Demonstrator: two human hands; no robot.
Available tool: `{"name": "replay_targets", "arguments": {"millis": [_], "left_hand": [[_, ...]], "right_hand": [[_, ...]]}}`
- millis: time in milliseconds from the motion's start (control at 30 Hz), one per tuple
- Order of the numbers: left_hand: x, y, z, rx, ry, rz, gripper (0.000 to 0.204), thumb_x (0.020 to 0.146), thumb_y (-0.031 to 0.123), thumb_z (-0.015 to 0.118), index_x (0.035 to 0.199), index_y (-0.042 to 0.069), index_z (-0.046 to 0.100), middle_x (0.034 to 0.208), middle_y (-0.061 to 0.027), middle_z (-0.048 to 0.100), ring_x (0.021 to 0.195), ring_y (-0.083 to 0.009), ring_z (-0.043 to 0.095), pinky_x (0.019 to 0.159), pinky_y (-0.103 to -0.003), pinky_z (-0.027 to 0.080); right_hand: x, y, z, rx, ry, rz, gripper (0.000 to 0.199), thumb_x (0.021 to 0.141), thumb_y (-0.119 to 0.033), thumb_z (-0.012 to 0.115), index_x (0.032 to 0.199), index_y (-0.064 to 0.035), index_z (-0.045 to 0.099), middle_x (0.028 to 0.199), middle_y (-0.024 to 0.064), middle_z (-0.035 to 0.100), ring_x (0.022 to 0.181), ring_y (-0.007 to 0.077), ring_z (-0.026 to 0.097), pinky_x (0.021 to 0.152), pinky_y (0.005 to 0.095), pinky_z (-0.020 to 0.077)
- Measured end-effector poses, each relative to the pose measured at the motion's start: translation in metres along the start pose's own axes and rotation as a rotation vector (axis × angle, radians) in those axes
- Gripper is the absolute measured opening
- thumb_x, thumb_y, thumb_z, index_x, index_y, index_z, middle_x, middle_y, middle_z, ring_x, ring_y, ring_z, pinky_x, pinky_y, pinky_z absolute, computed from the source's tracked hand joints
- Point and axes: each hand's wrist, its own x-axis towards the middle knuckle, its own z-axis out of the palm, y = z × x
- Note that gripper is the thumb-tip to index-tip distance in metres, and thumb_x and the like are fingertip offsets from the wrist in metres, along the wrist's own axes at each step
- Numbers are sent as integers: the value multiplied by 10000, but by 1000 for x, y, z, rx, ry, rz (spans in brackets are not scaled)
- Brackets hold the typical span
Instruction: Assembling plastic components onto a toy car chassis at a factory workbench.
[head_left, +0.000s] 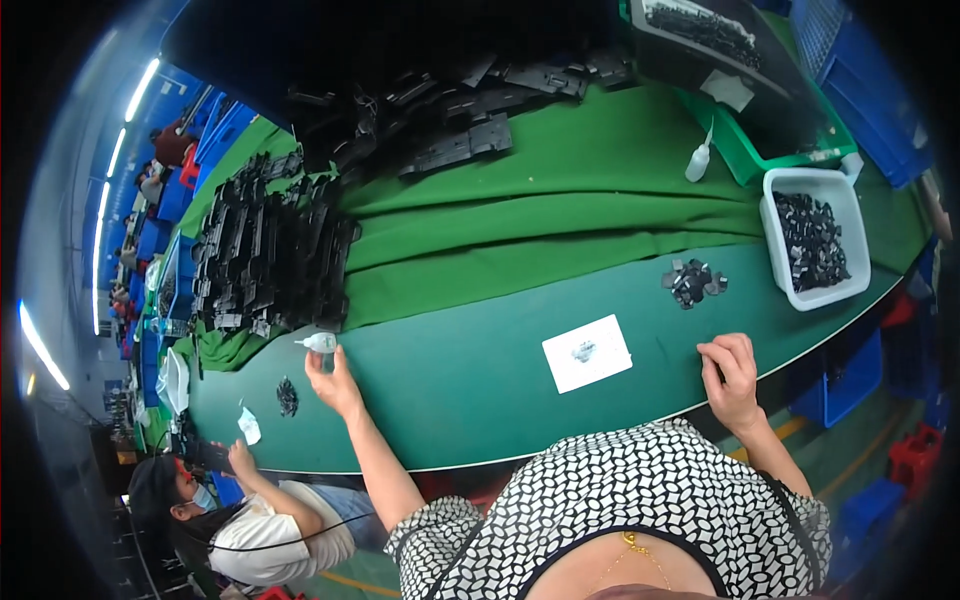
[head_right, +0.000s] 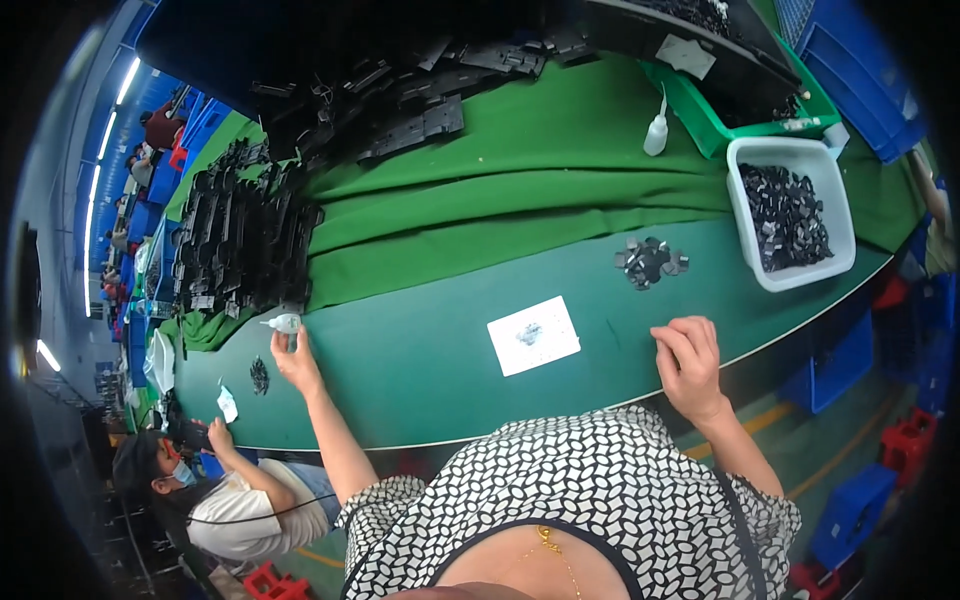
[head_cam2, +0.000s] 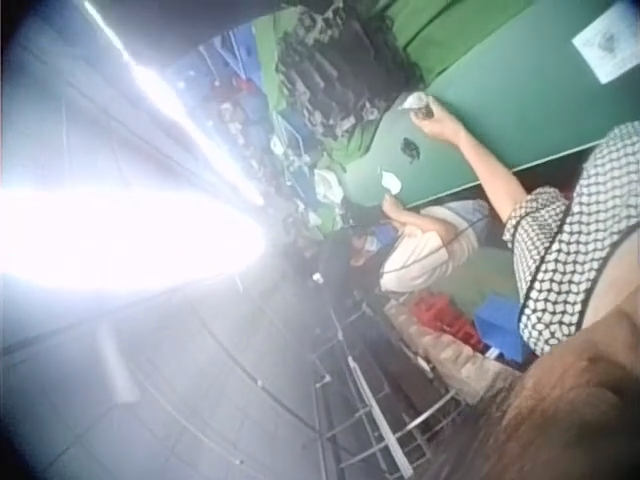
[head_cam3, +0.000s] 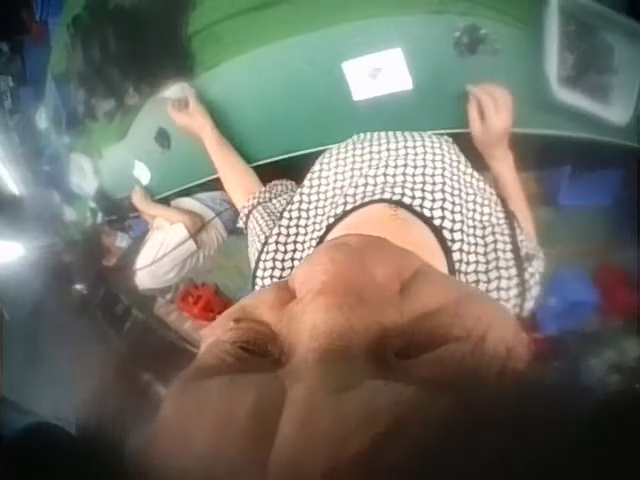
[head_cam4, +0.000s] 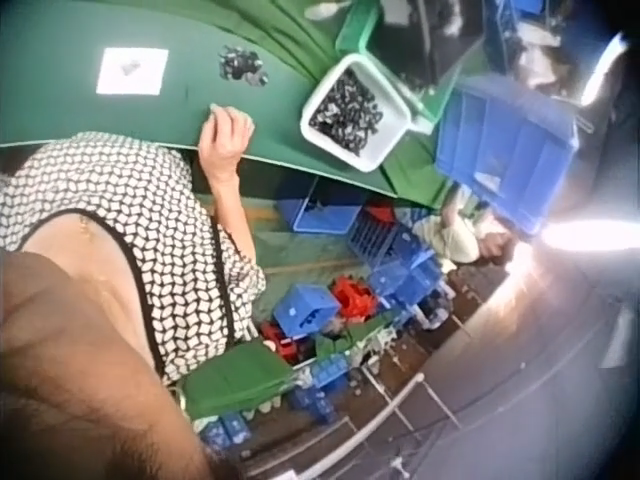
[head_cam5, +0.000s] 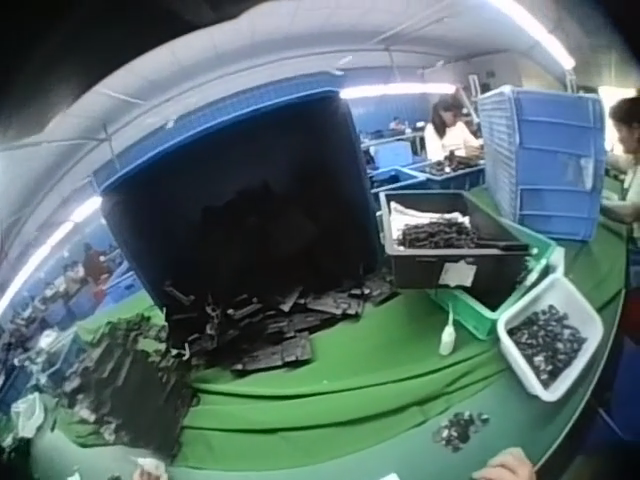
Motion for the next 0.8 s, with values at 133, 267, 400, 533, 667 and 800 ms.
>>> {"name": "replay_targets", "arguments": {"millis": [133, 267, 400, 533, 667, 800], "left_hand": [[-57, 70, 5, -287, -39, -118, 345, 875, 124, 633, 1164, -34, 534, 1075, -120, 608, 936, -172, 569, 871, -287, 436], [-92, 163, 19, -654, -468, -210, 150, 914, 107, 586, 994, -14, 623, 901, -53, 641, 827, -101, 584, 785, -231, 460], [-112, 211, 73, -941, -680, -225, 154, 915, 133, 589, 971, -2, 638, 858, -41, 651, 797, -89, 585, 740, -224, 463], [-125, 205, 80, -915, -658, -228, 163, 920, 133, 577, 980, -6, 635, 859, -33, 653, 794, -78, 583, 729, -223, 473], [-124, 197, 75, -915, -621, -247, 163, 920, 135, 577, 983, -5, 633, 859, -30, 653, 800, -78, 587, 729, -223, 476], [-124, 199, 76, -960, -648, -256, 167, 920, 149, 586, 989, 4, 635, 853, -27, 653, 803, -75, 592, 730, -217, 477]], "right_hand": [[49, -24, -24, 51, 44, -173, 247, 695, 86, 639, 915, -23, 615, 834, 103, 543, 760, 275, 532, 693, 366, 428], [145, -38, 26, 97, -89, -433, 162, 734, 5, 650, 884, -39, 609, 828, 86, 570, 769, 264, 541, 701, 358, 414], [224, 0, 120, 3, -143, -429, 162, 778, -116, 643, 931, -78, 605, 897, 70, 572, 875, 251, 543, 773, 366, 406], [273, -5, 186, -220, -82, -399, 392, 739, -185, 704, 1090, -96, 554, 1091, 101, 520, 1041, 283, 484, 822, 412, 404], [299, -10, 220, -285, -87, -439, 426, 719, -196, 722, 1092, -97, 541, 1085, 95, 515, 1053, 267, 477, 824, 411, 393], [327, -7, 235, -412, -162, -483, 205, 745, -131, 622, 941, -91, 577, 979, 76, 537, 975, 255, 503, 797, 387, 411]]}}
